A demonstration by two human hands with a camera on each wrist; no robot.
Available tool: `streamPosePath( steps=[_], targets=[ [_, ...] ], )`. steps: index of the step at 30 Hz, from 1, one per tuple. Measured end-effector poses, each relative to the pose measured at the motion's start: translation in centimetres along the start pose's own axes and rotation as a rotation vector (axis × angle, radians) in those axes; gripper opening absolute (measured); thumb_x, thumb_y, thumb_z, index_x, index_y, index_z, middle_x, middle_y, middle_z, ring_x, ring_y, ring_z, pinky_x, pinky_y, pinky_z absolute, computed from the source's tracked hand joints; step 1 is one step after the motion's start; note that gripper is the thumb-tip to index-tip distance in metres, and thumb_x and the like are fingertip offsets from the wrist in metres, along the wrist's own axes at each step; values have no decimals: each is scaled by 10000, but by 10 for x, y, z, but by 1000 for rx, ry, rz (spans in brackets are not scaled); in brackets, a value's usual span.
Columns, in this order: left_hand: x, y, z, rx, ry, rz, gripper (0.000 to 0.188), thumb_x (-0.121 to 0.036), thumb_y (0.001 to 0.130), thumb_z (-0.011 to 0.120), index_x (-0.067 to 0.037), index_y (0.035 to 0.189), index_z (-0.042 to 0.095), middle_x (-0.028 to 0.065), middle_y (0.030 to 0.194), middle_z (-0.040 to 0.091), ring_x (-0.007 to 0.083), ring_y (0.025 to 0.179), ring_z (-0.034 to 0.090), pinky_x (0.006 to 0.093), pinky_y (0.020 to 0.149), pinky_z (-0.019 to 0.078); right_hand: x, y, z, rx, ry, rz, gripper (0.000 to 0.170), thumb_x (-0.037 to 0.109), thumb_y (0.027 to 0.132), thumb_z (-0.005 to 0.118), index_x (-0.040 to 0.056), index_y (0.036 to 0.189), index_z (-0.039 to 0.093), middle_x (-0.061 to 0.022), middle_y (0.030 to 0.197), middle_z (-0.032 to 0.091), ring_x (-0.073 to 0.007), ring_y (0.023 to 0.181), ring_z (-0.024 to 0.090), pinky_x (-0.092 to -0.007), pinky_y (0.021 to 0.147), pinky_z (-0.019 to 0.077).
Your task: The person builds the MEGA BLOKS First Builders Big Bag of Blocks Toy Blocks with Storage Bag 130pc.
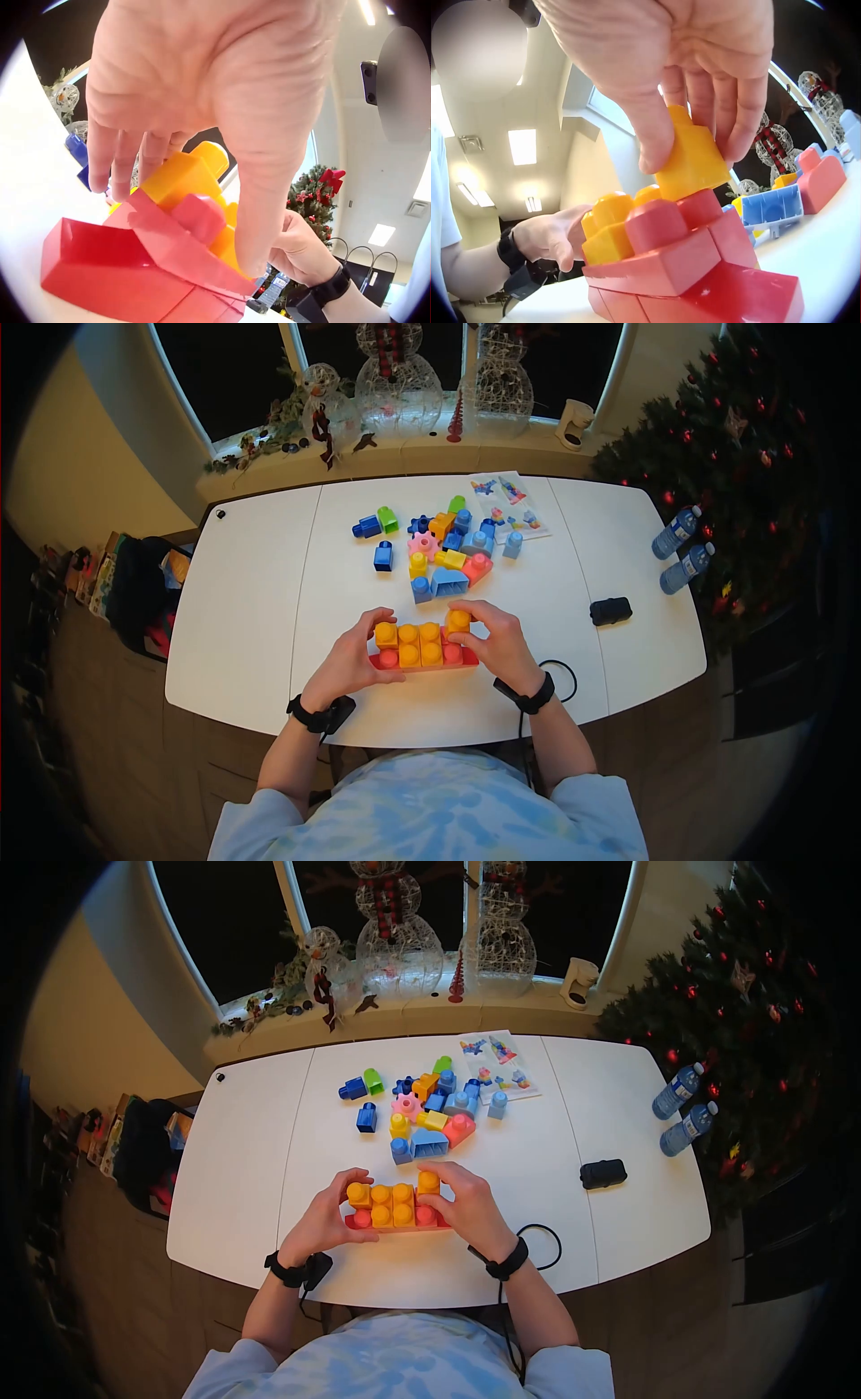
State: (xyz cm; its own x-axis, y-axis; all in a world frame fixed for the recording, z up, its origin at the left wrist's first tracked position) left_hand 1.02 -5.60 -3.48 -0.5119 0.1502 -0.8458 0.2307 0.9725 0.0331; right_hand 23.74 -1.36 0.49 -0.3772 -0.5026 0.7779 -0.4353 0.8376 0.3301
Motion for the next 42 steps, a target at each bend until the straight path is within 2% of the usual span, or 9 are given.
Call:
streamPosePath(
  steps=[6, 24, 27, 29, 34, 37, 39, 40, 42],
  targets=[
    [9, -2, 8, -91, -43, -20, 721, -97, 686, 939, -30, 1308, 580, 167, 1192, 711, 319, 1042, 735, 379, 989, 608, 0, -2, 9, 17, 2, -40, 438, 46, 906, 758, 38, 1332, 656, -158, 1192, 723, -338, 1070, 709, -397, 935, 575],
    [11, 0, 8, -66, 0, -64, 665, -42, 683, 932, -1, 1252, 591, 142, 1153, 714, 250, 1052, 731, 374, 969, 622, 1, -6, 17, 47, -49, -24, 381, 4, 926, 702, 39, 1298, 626, -170, 1212, 692, -385, 1088, 682, -406, 906, 576],
    [10, -1, 7, -62, -12, -68, 655, -37, 685, 930, 5, 1244, 591, 144, 1154, 713, 251, 1040, 731, 374, 966, 622, 3, 1, 6, 87, -95, -14, 374, 108, 948, 724, 50, 1310, 651, -165, 1260, 701, -387, 1116, 679, -417, 941, 569],
    [13, 0, 7, -65, -3, -68, 655, -43, 683, 933, 3, 1240, 592, 146, 1143, 717, 254, 1030, 732, 372, 960, 622, 6, 19, -8, 323, -176, -47, 379, 228, 959, 739, 58, 1295, 694, -156, 1275, 717, -383, 1127, 685, -434, 979, 554],
    [11, -1, 5, -72, 11, -58, 672, -78, 666, 950, -10, 1234, 598, 153, 1096, 730, 275, 996, 735, 366, 929, 611, 14, 106, -49, 182, -234, 72, 425, 320, 945, 767, 32, 1254, 719, -193, 1213, 731, -364, 1182, 663, -436, 1019, 528],
    [12, -2, 4, -89, -4, -62, 686, -109, 650, 962, -25, 1229, 605, 161, 1066, 738, 301, 978, 735, 365, 907, 593, -19, 164, -37, 52, -530, -159, 533, 365, 890, 807, 39, 1295, 693, -194, 1268, 706, -370, 1238, 623, -450, 1042, 515],
    [12, -2, 4, -77, 3, -44, 717, -139, 645, 946, -32, 1266, 604, 205, 1086, 744, 380, 1025, 730, 399, 910, 593, -47, 195, -11, 226, -665, -187, 685, 429, 805, 849, 66, 1353, 655, -206, 1347, 665, -378, 1301, 580, -462, 1070, 500],
    [13, -2, 5, -84, 15, -46, 703, -137, 639, 974, -38, 1231, 608, 163, 1075, 744, 314, 979, 735, 362, 909, 585, -49, 205, -4, 225, -667, -200, 685, 429, 805, 849, 66, 1353, 655, -206, 1347, 665, -378, 1301, 580, -462, 1070, 500],
    [13, -3, 4, -89, 23, -46, 706, -144, 641, 975, -38, 1235, 609, 162, 1082, 744, 315, 990, 735, 364, 913, 586, -72, 220, 19, 431, -710, 27, 803, 486, 746, 860, 62, 1388, 628, -229, 1356, 651, -391, 1288, 594, -461, 1072, 504]
  ],
)
Point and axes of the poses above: each hand's wrist, its own y-axis towards the middle knuckle, its own z-axis out of the palm, x = y × z, the point moved 7 cm from there along y, towards the middle knuckle
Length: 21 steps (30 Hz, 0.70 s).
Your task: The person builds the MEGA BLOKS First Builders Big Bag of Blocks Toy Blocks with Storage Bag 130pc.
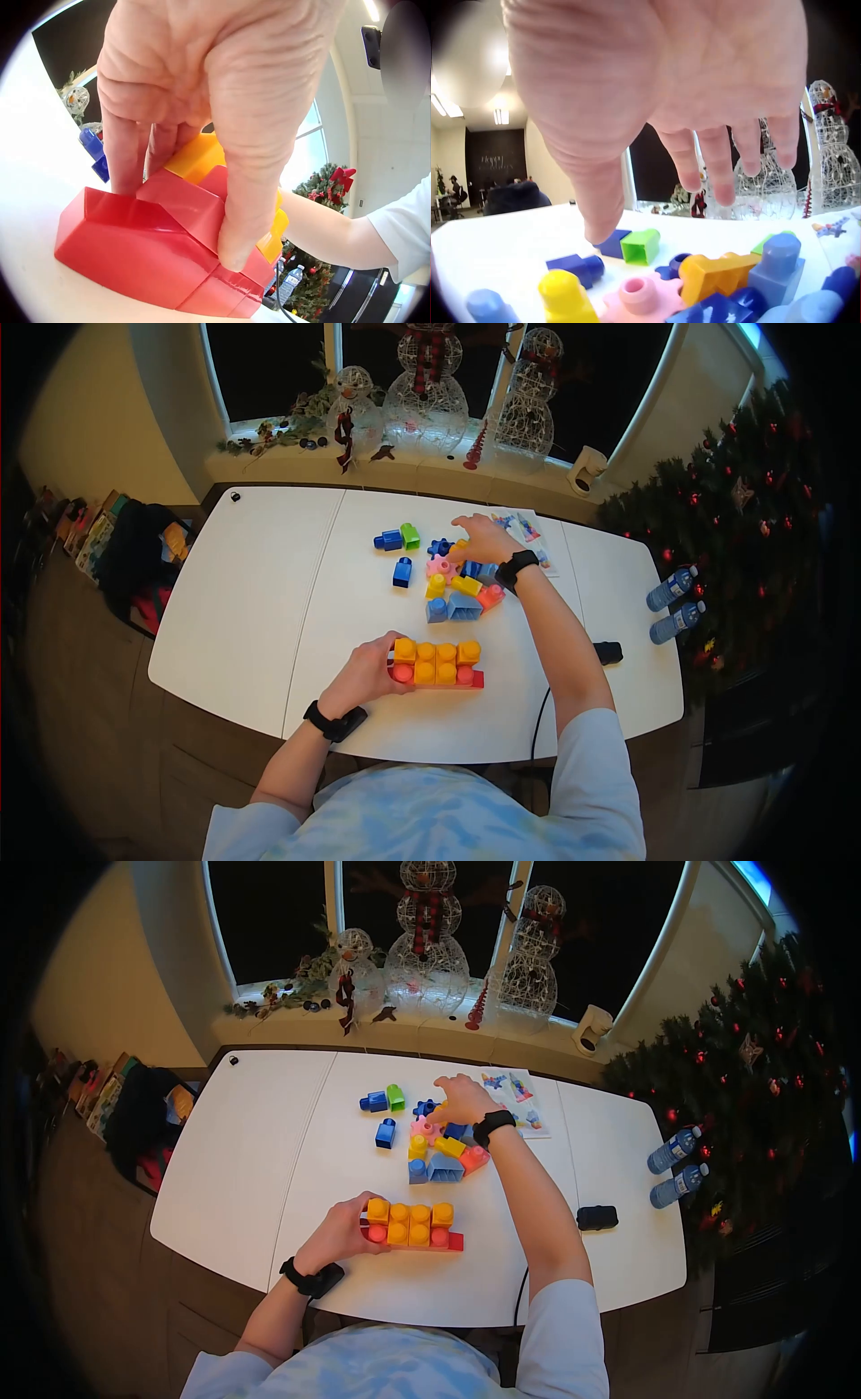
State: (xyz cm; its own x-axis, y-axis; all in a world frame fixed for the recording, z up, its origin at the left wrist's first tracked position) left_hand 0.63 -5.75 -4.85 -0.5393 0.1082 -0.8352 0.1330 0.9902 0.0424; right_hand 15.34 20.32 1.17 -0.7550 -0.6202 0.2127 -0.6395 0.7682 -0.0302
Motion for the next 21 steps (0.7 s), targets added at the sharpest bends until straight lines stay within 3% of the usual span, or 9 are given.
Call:
streamPosePath(
  steps=[5, 7, 12, 15, 17, 21],
  targets=[
    [0, 0, 0, 19, -7, -21, 701, -159, 653, 969, -42, 1246, 613, 166, 1110, 745, 323, 1025, 735, 371, 927, 588, -15, 34, 36, 136, -69, 86, 910, 569, 709, 855, 57, 1419, 607, -245, 1341, 661, -389, 1262, 629, -451, 1053, 526],
    [3, 0, 0, 9, -10, 11, 701, -180, 655, 955, -47, 1247, 604, 176, 1092, 740, 353, 1011, 726, 394, 906, 587, -21, 32, 44, 282, -66, 141, 900, 538, 749, 850, 59, 1460, 574, -268, 1326, 672, -401, 1223, 657, -425, 1043, 529],
    [5, 0, 2, 8, -16, 49, 710, -208, 654, 942, -53, 1251, 591, 183, 1071, 732, 382, 990, 714, 423, 877, 584, -34, 28, 46, 273, 109, 197, 855, 472, 725, 889, 48, 1415, 614, -261, 1285, 698, -389, 1174, 689, -418, 1009, 551],
    [5, 1, 2, 10, -8, 60, 711, -210, 653, 943, -52, 1251, 590, 184, 1068, 730, 382, 986, 714, 424, 873, 585, -42, 33, 50, 195, 44, 120, 814, 442, 692, 909, 64, 1366, 657, -247, 1259, 707, -375, 1164, 690, -414, 999, 553],
    [3, 1, 1, 18, 0, 13, 675, -144, 652, 958, -51, 1231, 623, 158, 1106, 749, 331, 1042, 737, 386, 931, 598, -35, 28, 47, 237, -12, 136, 781, 437, 651, 926, 80, 1307, 701, -227, 1235, 714, -364, 1193, 659, -395, 1021, 536],
    [4, 0, 1, 13, 0, 5, 679, -145, 648, 958, -51, 1231, 623, 162, 1103, 748, 335, 1035, 736, 386, 927, 597, -26, 17, 47, 173, -152, 211, 778, 434, 601, 948, 87, 1262, 729, -200, 1242, 709, -356, 1235, 617, -383, 1038, 517]
  ],
)
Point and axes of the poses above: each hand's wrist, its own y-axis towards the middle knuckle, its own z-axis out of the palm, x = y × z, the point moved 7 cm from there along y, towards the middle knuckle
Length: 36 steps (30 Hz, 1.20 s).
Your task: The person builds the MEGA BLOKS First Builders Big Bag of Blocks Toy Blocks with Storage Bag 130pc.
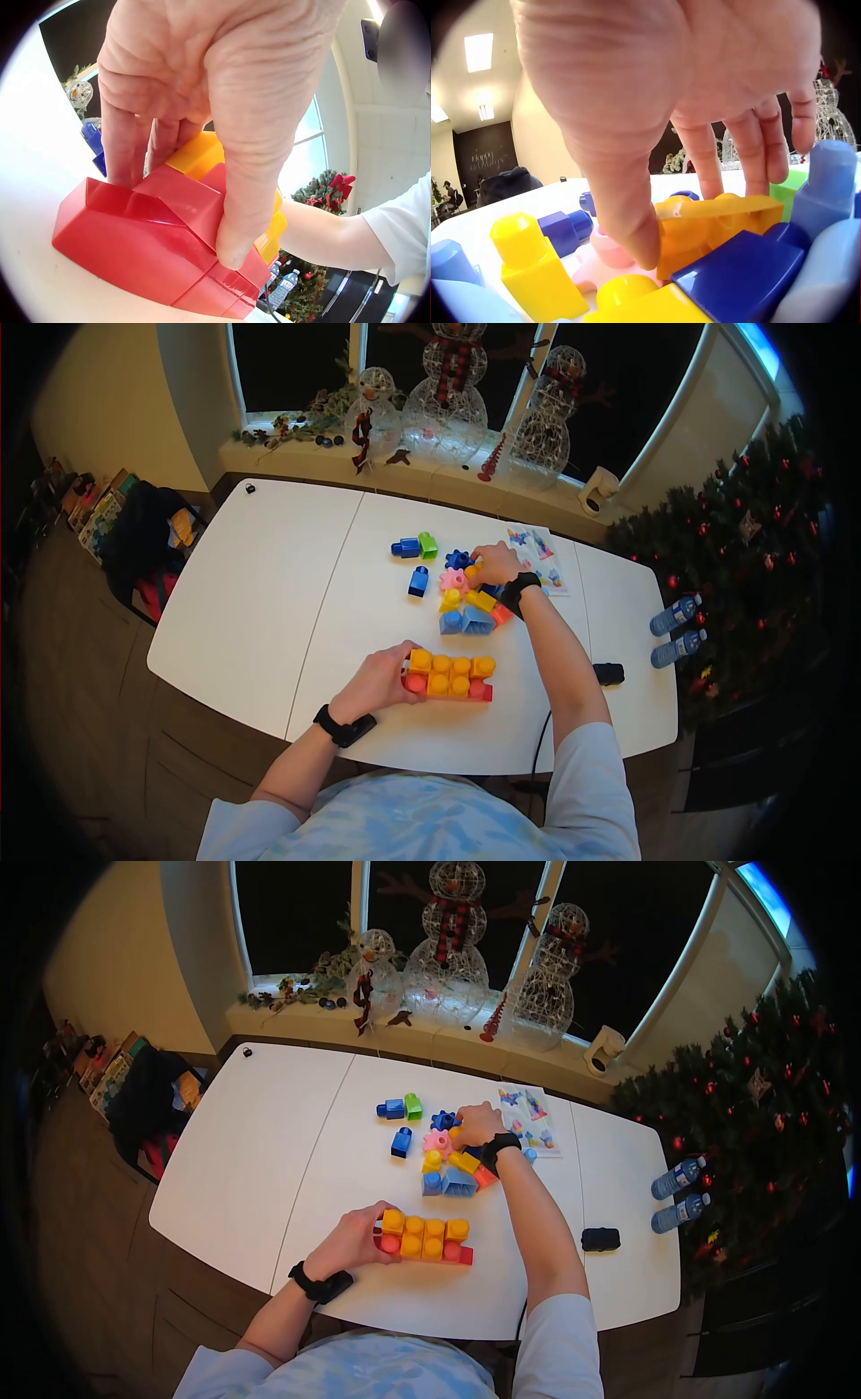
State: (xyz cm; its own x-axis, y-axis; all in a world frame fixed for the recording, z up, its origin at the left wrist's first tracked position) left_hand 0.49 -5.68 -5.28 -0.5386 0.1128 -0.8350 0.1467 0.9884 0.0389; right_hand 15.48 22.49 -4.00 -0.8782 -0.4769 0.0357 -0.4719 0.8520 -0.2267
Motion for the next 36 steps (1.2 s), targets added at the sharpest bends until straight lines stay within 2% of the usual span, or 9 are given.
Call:
streamPosePath(
  steps=[3, 6, 10, 12, 18, 19, 23, 25, 36],
  targets=[
    [1, -1, 1, -26, -13, 65, 698, -194, 649, 940, -47, 1239, 596, 185, 1054, 730, 380, 980, 717, 425, 871, 590, 1, -6, 2, -55, 24, -32, 709, 395, 639, 934, 100, 1249, 724, -157, 1247, 687, -352, 1192, 624, -395, 1030, 515],
    [-2, -1, -1, -20, -2, 40, 699, -184, 649, 937, -48, 1244, 597, 186, 1057, 732, 378, 987, 719, 421, 884, 591, 7, -42, -23, -169, 331, -60, 654, 395, 692, 913, 99, 1244, 724, -161, 1236, 656, -337, 1178, 627, -394, 997, 522],
    [-3, -1, -1, -13, -5, 21, 696, -179, 651, 936, -55, 1249, 602, 188, 1074, 737, 376, 1006, 722, 419, 891, 591, 41, -112, -40, -174, 508, -200, 541, 385, 762, 876, 77, 1172, 704, -146, 1172, 626, -303, 1131, 635, -393, 946, 522],
    [-3, -1, -1, -7, -10, 19, 693, -178, 655, 935, -57, 1250, 602, 189, 1078, 739, 376, 1011, 723, 418, 891, 591, 65, -145, -40, -169, 586, -374, 510, 389, 771, 867, 79, 1137, 693, -135, 1152, 618, -302, 1121, 638, -396, 945, 524],
    [1, 0, 1, 10, -26, -65, 717, -168, 645, 963, -53, 1259, 610, 176, 1100, 753, 347, 1031, 740, 395, 923, 596, 100, -193, -32, -323, 399, -397, 491, 430, 825, 837, 75, 1131, 692, -138, 1147, 621, -318, 1113, 636, -422, 928, 548],
    [2, 0, 1, 7, -31, -55, 723, -167, 645, 963, -53, 1263, 606, 176, 1099, 753, 348, 1027, 740, 394, 920, 596, 102, -195, -31, -389, 338, -406, 495, 451, 838, 843, 95, 1159, 718, -114, 1110, 625, -306, 1027, 664, -404, 848, 550],
    [-3, -1, -2, -13, 11, -13, 721, -163, 642, 964, -51, 1258, 607, 177, 1096, 751, 348, 1014, 740, 393, 907, 595, 106, -198, -31, -323, 260, -436, 449, 438, 880, 808, 91, 1152, 721, -117, 1077, 638, -306, 1017, 661, -413, 827, 546],
    [-2, -1, -1, -17, 3, -9, 717, -162, 642, 964, -51, 1254, 608, 177, 1096, 751, 348, 1010, 739, 393, 904, 594, 108, -202, -30, -116, 305, -426, 396, 409, 930, 758, 69, 1131, 724, -132, 1038, 655, -310, 1015, 663, -426, 842, 551],
    [-3, 0, -1, -9, -1, -33, 714, -144, 632, 967, -50, 1244, 614, 171, 1094, 751, 329, 995, 745, 384, 894, 605, 113, -213, -16, -187, 267, -505, 263, 172, 858, 776, 79, 1099, 722, -90, 956, 690, -318, 900, 691, -446, 785, 553]
  ],
)
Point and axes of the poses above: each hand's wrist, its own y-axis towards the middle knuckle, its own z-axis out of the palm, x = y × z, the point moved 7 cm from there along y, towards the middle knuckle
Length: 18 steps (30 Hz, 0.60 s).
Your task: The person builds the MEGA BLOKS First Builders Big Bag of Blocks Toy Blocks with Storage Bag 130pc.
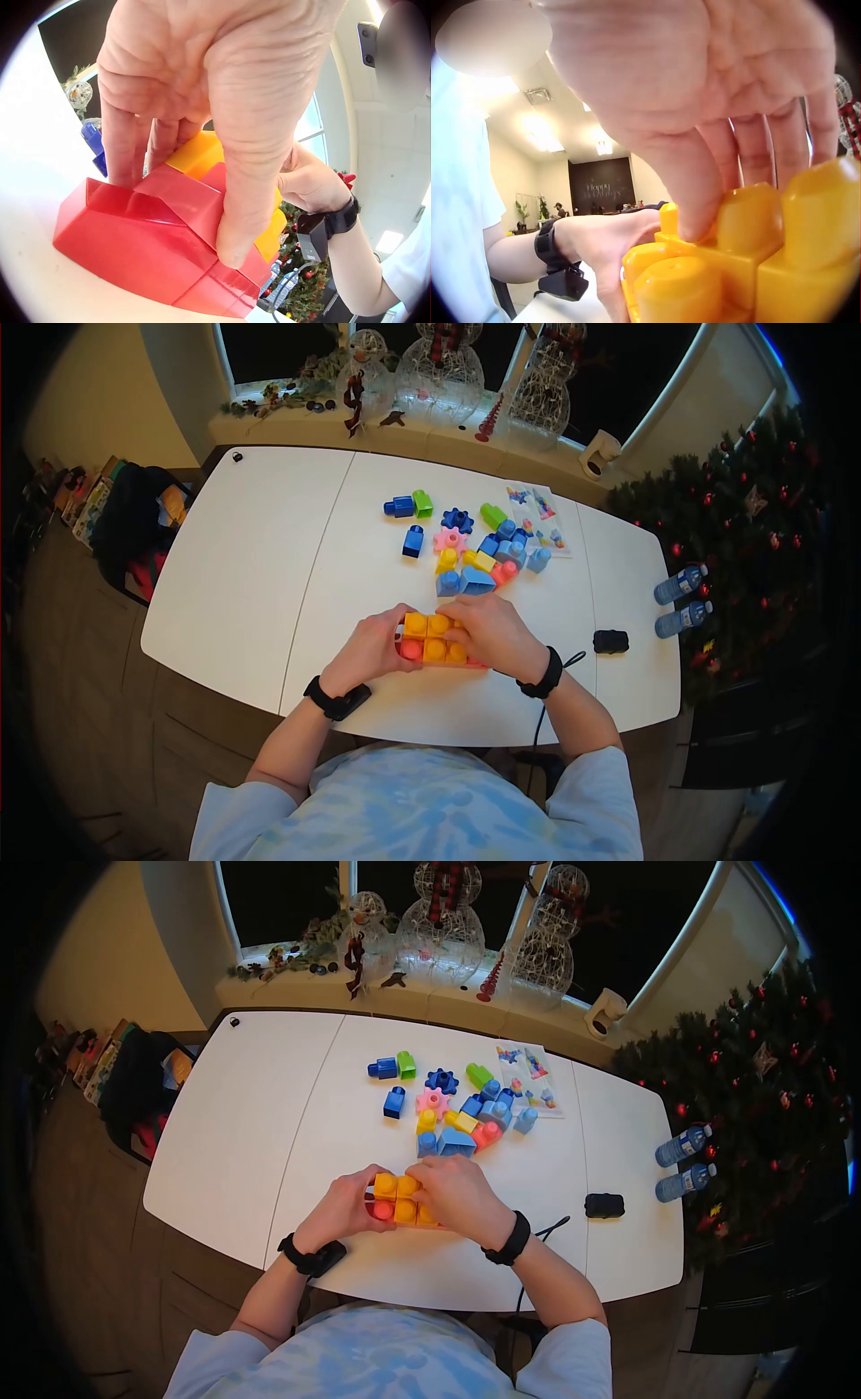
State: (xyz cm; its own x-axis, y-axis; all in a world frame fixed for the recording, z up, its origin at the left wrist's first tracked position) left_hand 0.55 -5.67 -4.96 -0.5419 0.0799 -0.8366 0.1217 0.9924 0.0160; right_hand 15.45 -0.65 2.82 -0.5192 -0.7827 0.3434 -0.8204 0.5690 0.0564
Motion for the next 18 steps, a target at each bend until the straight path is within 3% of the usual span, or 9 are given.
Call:
streamPosePath(
  steps=[4, 11, 13, 14, 16, 17, 18],
  targets=[
    [-1, 0, 1, 5, -14, 9, 703, -145, 639, 970, -47, 1238, 614, 166, 1085, 751, 320, 977, 748, 379, 883, 609, 4, -2, 8, -63, -100, -36, 240, 163, 825, 798, 46, 997, 677, -106, 923, 678, -318, 886, 691, -442, 769, 557],
    [-3, 0, 0, 5, 4, -14, 683, -148, 645, 968, -49, 1219, 613, 157, 1062, 754, 317, 962, 745, 378, 879, 601, 11, -4, 8, -89, -118, 7, 328, 243, 804, 850, 39, 952, 640, -115, 908, 663, -321, 884, 691, -449, 771, 566],
    [-5, -1, -1, -2, 10, -6, 680, -149, 645, 966, -49, 1216, 611, 157, 1060, 754, 318, 968, 745, 379, 882, 598, 10, -4, 8, -43, -147, 37, 437, 301, 838, 835, 68, 1186, 710, -107, 959, 726, -306, 914, 709, -413, 803, 573],
    [-5, -1, -1, -5, 14, -2, 677, -150, 646, 965, -49, 1212, 609, 158, 1058, 755, 318, 974, 745, 380, 886, 596, 6, -3, 2, -49, -151, 34, 437, 301, 838, 835, 68, 1186, 710, -107, 959, 726, -306, 914, 709, -413, 803, 573],
    [-4, -1, -1, -4, 6, 12, 677, -152, 645, 964, -48, 1210, 607, 159, 1060, 755, 319, 979, 744, 381, 890, 593, -13, -1, -7, 115, 173, 0, 407, 302, 835, 845, 26, 1110, 726, -149, 945, 755, -328, 891, 731, -432, 797, 573],
    [-3, -2, 0, -1, -7, 18, 677, -154, 643, 964, -48, 1208, 605, 160, 1061, 756, 320, 984, 744, 382, 895, 591, -17, 2, -19, 129, 338, -31, 374, 262, 870, 812, 38, 1164, 752, -148, 958, 781, -305, 875, 744, -402, 805, 576],
    [-1, -2, 0, -5, -7, 20, 677, -154, 643, 964, -48, 1208, 605, 160, 1061, 756, 320, 984, 744, 382, 895, 591, -24, 7, -28, 128, 334, -34, 374, 262, 870, 812, 38, 1164, 752, -148, 958, 781, -305, 875, 744, -402, 805, 576]
  ],
)
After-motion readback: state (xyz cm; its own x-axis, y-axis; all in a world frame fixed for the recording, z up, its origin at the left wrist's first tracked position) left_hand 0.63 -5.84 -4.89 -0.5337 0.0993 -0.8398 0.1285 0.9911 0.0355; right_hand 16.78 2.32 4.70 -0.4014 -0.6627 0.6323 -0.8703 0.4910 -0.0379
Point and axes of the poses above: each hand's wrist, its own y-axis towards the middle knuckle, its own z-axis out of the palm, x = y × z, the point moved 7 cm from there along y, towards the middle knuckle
